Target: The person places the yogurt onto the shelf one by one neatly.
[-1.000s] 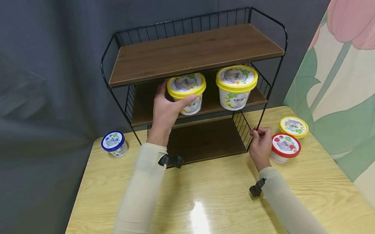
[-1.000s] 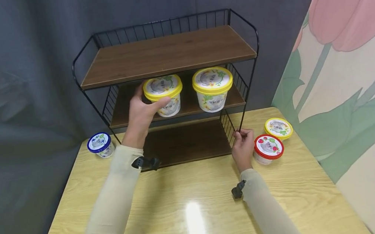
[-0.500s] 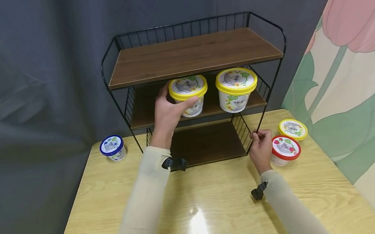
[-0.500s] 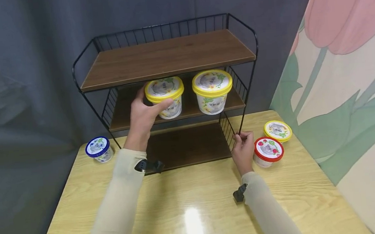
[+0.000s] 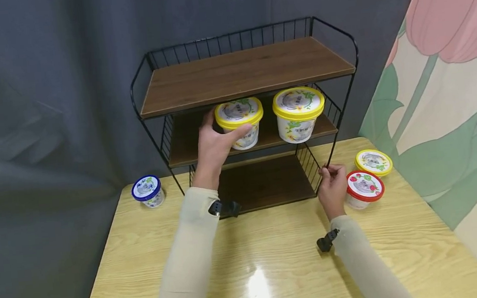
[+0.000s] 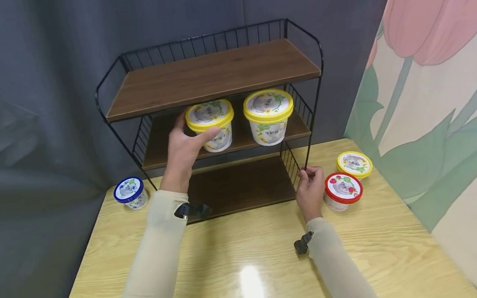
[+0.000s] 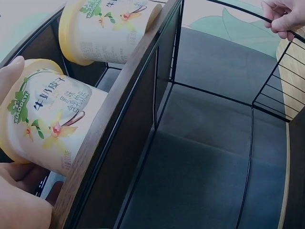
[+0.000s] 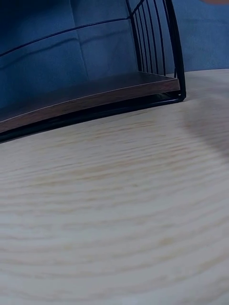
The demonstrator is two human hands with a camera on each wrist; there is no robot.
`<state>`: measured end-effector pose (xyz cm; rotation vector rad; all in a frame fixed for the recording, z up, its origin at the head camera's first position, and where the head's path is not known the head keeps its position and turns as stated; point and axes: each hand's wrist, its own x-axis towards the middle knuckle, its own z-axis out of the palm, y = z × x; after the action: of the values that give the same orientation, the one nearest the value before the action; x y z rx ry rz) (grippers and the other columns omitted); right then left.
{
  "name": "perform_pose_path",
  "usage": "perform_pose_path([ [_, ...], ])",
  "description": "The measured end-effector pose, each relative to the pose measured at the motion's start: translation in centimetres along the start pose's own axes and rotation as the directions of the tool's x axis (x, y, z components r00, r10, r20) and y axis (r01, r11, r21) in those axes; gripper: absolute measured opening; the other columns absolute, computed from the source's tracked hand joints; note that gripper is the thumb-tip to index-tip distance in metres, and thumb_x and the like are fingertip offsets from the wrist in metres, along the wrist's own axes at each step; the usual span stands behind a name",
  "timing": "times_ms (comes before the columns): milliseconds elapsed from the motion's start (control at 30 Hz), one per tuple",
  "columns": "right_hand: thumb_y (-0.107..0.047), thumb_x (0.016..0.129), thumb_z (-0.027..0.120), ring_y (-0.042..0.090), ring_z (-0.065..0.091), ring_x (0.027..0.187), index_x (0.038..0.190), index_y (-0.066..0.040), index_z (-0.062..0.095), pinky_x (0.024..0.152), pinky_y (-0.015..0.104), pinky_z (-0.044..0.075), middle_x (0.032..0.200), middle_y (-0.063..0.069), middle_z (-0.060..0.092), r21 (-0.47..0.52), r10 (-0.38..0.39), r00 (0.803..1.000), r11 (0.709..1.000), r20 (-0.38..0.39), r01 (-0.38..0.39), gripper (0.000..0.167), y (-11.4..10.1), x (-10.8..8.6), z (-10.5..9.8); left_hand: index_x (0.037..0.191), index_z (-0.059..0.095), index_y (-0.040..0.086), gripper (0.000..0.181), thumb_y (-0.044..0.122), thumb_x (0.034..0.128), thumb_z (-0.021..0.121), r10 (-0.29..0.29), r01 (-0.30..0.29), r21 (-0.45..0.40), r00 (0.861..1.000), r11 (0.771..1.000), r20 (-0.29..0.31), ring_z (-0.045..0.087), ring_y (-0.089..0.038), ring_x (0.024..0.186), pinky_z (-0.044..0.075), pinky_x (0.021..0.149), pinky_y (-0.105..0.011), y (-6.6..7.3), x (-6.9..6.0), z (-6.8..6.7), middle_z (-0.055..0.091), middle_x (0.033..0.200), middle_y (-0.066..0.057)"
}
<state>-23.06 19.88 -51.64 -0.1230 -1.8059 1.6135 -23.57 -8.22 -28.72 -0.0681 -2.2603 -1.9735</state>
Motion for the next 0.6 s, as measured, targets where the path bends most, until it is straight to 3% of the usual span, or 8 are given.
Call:
perform_pose_path([
  [67, -0.003, 0.101, 0.051, 0.001, 0.061, 0.090, 0.106, -0.011, 0.051, 0.085, 0.008, 0.049, 0.098, -0.009, 0.055, 0.005, 0.001, 1.000, 1.000, 0.003, -0.001, 0.009, -0.2, 0.2, 0.1, 0.151, 0.036, 0.027, 0.098, 0.044, 0.0703, 0.088, -0.007, 0.007, 0.008, 1.000, 1.000, -0.003, 0.049, -0.019, 0.127, 0.045, 0.109, -0.039, 0.1, 0.1, 0.1, 0.047, 0.144, -0.001],
  [267, 0.001, 0.100, 0.050, 0.004, 0.063, 0.090, 0.110, 0.010, 0.049, 0.085, 0.008, 0.050, 0.097, -0.009, 0.055, -0.005, -0.006, 1.000, 1.000, 0.025, 0.006, 0.014, -2.8, -0.4, -0.3, 0.153, 0.030, 0.033, 0.102, 0.052, 0.0697, 0.086, -0.036, 0.035, 0.117, 0.999, 0.992, 0.005, 0.046, -0.023, 0.131, 0.041, 0.111, -0.046, 0.2, 0.2, 0.3, 0.044, 0.148, -0.002],
  [433, 0.000, 0.100, 0.051, 0.002, 0.063, 0.090, 0.109, 0.008, 0.049, 0.086, 0.009, 0.050, 0.100, 0.004, 0.058, -0.013, 0.004, 0.999, 1.000, 0.043, -0.003, 0.012, -3.6, -0.5, -0.4, 0.154, 0.024, 0.037, 0.105, 0.055, 0.0707, 0.085, -0.065, 0.056, 0.151, 0.996, 0.987, 0.054, 0.037, -0.025, 0.138, 0.035, 0.116, -0.051, 0.2, 0.3, -0.3, 0.035, 0.154, -0.002],
  [533, 0.000, 0.100, 0.051, 0.003, 0.063, 0.090, 0.109, 0.008, 0.049, 0.086, 0.009, 0.050, 0.103, 0.019, 0.059, 0.005, 0.007, 0.999, 1.000, 0.050, -0.007, 0.012, -3.6, -0.4, -0.3, 0.155, 0.024, 0.036, 0.101, 0.051, 0.0746, 0.083, -0.055, 0.045, 0.117, 0.995, 0.992, 0.088, 0.029, -0.025, 0.144, 0.030, 0.118, -0.053, 0.1, 0.2, -0.7, 0.029, 0.157, -0.003],
  [600, -0.001, 0.100, 0.051, 0.002, 0.063, 0.091, 0.111, 0.011, 0.048, 0.087, 0.009, 0.050, 0.105, 0.021, 0.058, 0.007, 0.004, 0.999, 1.000, 0.054, -0.005, 0.016, -3.6, -0.3, -0.3, 0.155, 0.026, 0.035, 0.097, 0.048, 0.0775, 0.082, -0.039, 0.032, 0.070, 0.994, 0.997, 0.104, 0.025, -0.024, 0.147, 0.026, 0.120, -0.054, 0.0, 0.1, -0.9, 0.026, 0.159, -0.001],
])
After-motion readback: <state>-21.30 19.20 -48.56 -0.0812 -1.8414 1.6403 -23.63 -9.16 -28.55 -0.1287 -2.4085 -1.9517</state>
